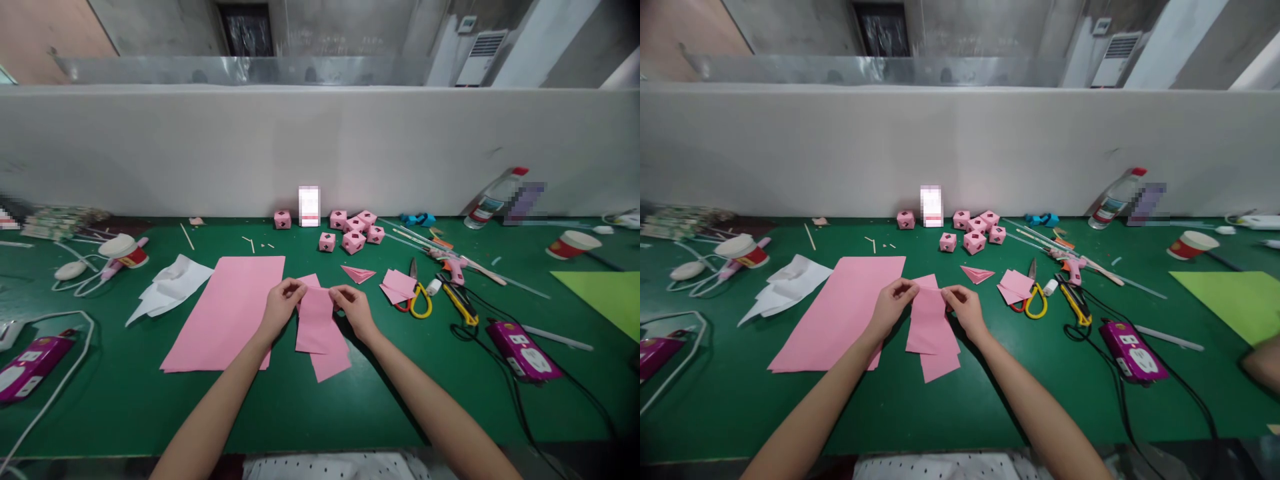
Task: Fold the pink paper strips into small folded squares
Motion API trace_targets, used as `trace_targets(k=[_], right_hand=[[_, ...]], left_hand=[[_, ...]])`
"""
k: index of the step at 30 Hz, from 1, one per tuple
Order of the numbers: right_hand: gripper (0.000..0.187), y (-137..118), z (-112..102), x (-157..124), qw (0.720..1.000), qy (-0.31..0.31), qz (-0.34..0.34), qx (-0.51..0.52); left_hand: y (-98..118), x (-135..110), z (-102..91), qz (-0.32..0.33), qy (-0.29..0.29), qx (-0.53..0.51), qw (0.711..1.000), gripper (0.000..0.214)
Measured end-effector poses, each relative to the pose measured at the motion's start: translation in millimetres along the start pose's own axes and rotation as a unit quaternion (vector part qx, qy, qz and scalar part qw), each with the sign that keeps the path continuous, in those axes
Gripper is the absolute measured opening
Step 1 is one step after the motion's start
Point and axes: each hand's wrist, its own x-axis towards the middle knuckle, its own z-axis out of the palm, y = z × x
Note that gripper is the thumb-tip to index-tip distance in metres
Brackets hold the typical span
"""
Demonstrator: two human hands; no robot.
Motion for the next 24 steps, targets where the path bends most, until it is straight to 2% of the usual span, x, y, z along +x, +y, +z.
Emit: trace_targets(k=[5,10,16,24], right_hand=[[0.032,0.9,-0.1,0.2,1.000,0.008,-0.006,-0.007],[0.028,2.4,0.1,0.2,1.000,-0.005,0.001,0.004],[0.031,5.8,0.0,1.0,1.000,-0.017,0.025,0.008],[0.030,4.2,0.8,0.7,1.000,-0.018,0.010,-0.005]], left_hand=[[-4.1,-0.2,2.0,-0.014,-0.017,-0.027,0.999,0.028],[-10.9,-2.4,5.4,-0.021,-0.059,-0.018,0.998,0.035],[-12.9,-1.9,5.4,0.000,-0.039,0.005,0.999,0.030],[-10.0,-3.0,6.4,0.010,-0.050,0.013,0.999,0.027]])
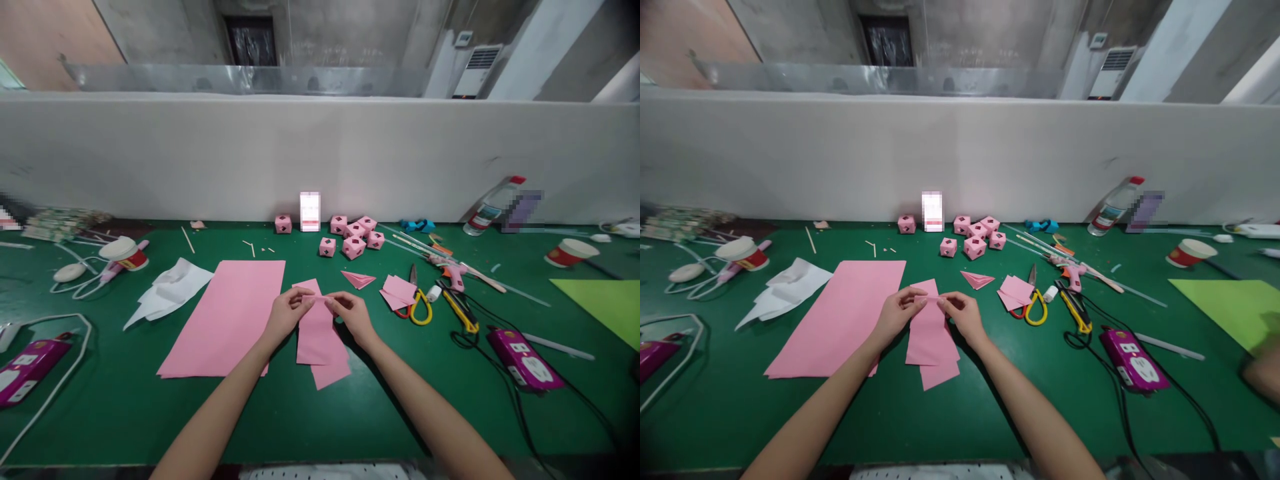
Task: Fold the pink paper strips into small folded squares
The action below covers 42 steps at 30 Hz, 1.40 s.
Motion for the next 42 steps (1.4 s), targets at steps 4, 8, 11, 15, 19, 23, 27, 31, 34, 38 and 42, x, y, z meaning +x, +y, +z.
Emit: trace_targets(k=[4,8,11,15,19,23,27,31,34,38,42], right_hand=[[0.031,1.4,-0.1,0.0,1.000,0.001,-0.006,-0.010],[0.028,0.0,0.1,-0.7,1.000,-0.004,-0.015,-0.004],[0.026,-1.7,-0.1,-1.3,1.000,-0.016,-0.023,0.000],[0.027,-3.5,0.0,-1.7,0.999,-0.010,-0.029,-0.007],[0.031,-4.8,0.6,-2.2,0.999,-0.018,-0.021,-0.023],[0.031,-4.7,0.7,-2.8,0.999,-0.020,-0.020,-0.045],[0.027,-4.5,0.3,-3.2,0.999,-0.019,-0.027,-0.036],[0.027,-5.3,0.3,-3.4,0.998,-0.019,-0.030,-0.045],[0.029,-6.2,0.5,-3.7,0.998,-0.027,-0.025,-0.051],[0.028,-7.3,0.4,-3.9,0.997,-0.038,-0.025,-0.054],[0.028,-7.3,-0.2,-3.9,0.997,-0.034,-0.028,-0.058]], left_hand=[[-1.0,-0.3,0.6,0.004,0.001,0.005,1.000,0.027],[0.9,-2.3,1.8,0.013,-0.003,0.011,1.000,0.026],[3.5,-4.2,2.9,0.023,-0.005,0.017,1.000,0.024],[5.8,-5.6,3.7,0.024,-0.009,0.023,0.999,0.024],[5.9,-5.8,4.3,0.022,-0.006,0.020,1.000,0.024],[5.0,-6.2,5.1,0.028,-0.013,0.016,0.999,0.024],[3.7,-6.4,5.7,0.026,-0.018,0.011,0.999,0.026],[2.3,-5.9,6.0,0.020,-0.021,0.011,1.000,0.028],[1.4,-5.4,6.3,0.018,-0.023,0.005,1.000,0.027],[0.9,-5.3,7.1,0.022,-0.022,0.003,1.000,0.026],[0.6,-5.5,7.4,0.021,-0.025,-0.005,0.999,0.026]])
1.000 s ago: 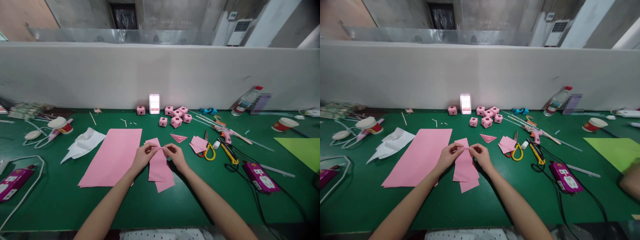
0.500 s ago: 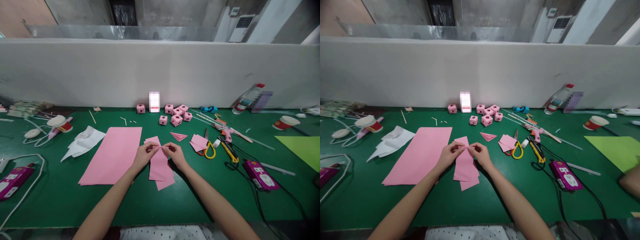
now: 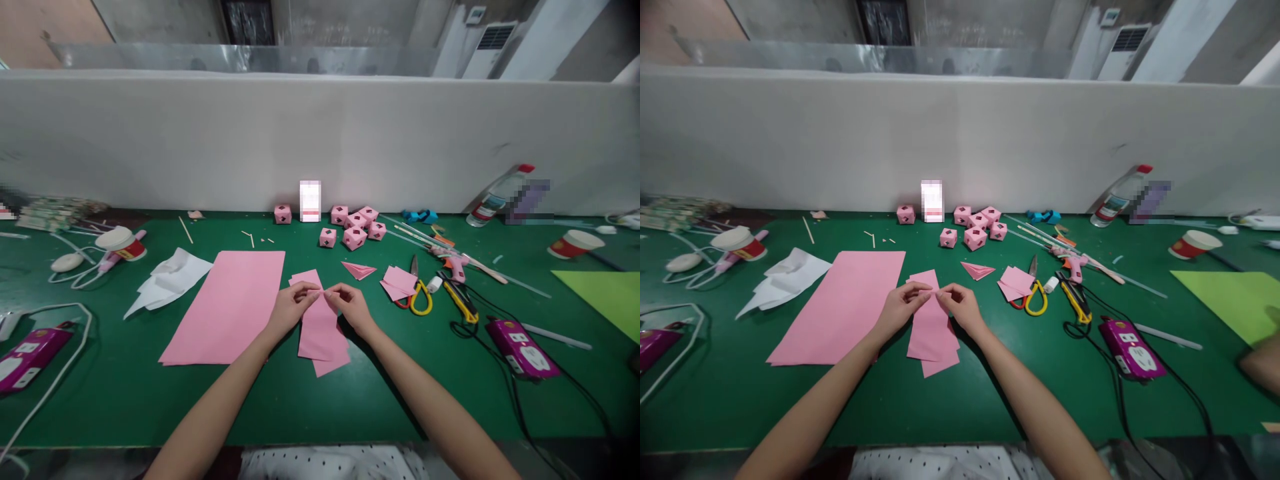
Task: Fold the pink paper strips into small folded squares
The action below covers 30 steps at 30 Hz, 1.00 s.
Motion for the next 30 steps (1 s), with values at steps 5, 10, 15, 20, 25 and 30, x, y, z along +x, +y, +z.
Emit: trace_targets(k=[5,10,15,20,25,30], right_hand=[[0.028,-0.3,0.1,0.0,1.000,-0.004,-0.002,0.002],[0.025,-0.6,0.4,0.1,1.000,-0.008,-0.004,0.009],[0.022,-0.7,0.1,0.1,1.000,-0.021,-0.014,0.006],[0.020,0.8,-1.4,0.4,0.999,-0.024,-0.025,-0.014],[0.021,1.4,-1.8,0.9,0.999,-0.004,-0.030,-0.018],[0.020,1.1,-1.5,0.7,0.999,-0.018,-0.020,-0.018]], left_hand=[[-2.9,0.6,-0.3,-0.005,-0.003,-0.006,1.000,0.027],[-4.3,0.7,0.1,-0.007,-0.007,-0.014,1.000,0.025],[-0.3,-0.7,1.1,0.006,-0.026,-0.017,1.000,0.024],[-0.1,-2.7,3.1,-0.003,-0.026,-0.015,1.000,0.029],[-1.4,-3.3,3.5,-0.014,-0.019,-0.028,0.999,0.034],[-0.8,-2.4,3.3,-0.006,-0.023,-0.029,0.999,0.027]])
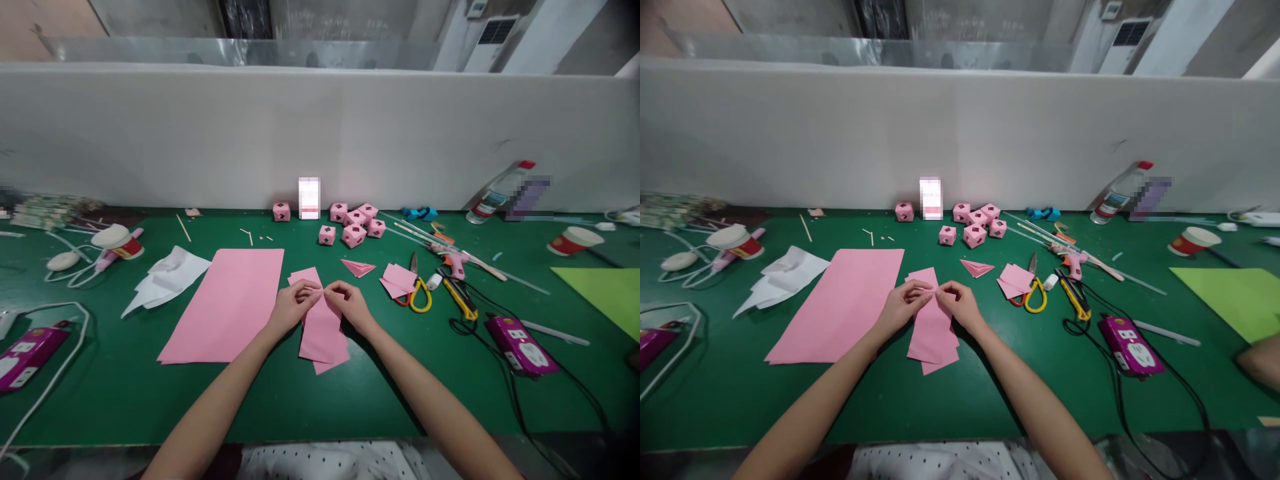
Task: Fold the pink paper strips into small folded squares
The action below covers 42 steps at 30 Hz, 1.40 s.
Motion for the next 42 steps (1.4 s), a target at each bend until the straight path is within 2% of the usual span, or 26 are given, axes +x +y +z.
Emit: trace_targets(k=[25,34,42], right_hand=[[0.022,-0.9,1.2,-0.2,1.000,-0.014,0.001,0.005],[0.020,-2.2,2.7,0.0,1.000,0.006,0.001,0.008],[0.022,-4.5,2.6,0.4,1.000,0.002,0.014,-0.002]], left_hand=[[0.0,-0.3,1.8,-0.004,-0.005,-0.001,1.000,0.028],[1.8,-2.5,3.1,-0.012,-0.009,-0.005,1.000,0.034],[3.6,-2.8,2.4,0.002,-0.017,0.009,1.000,0.023]])
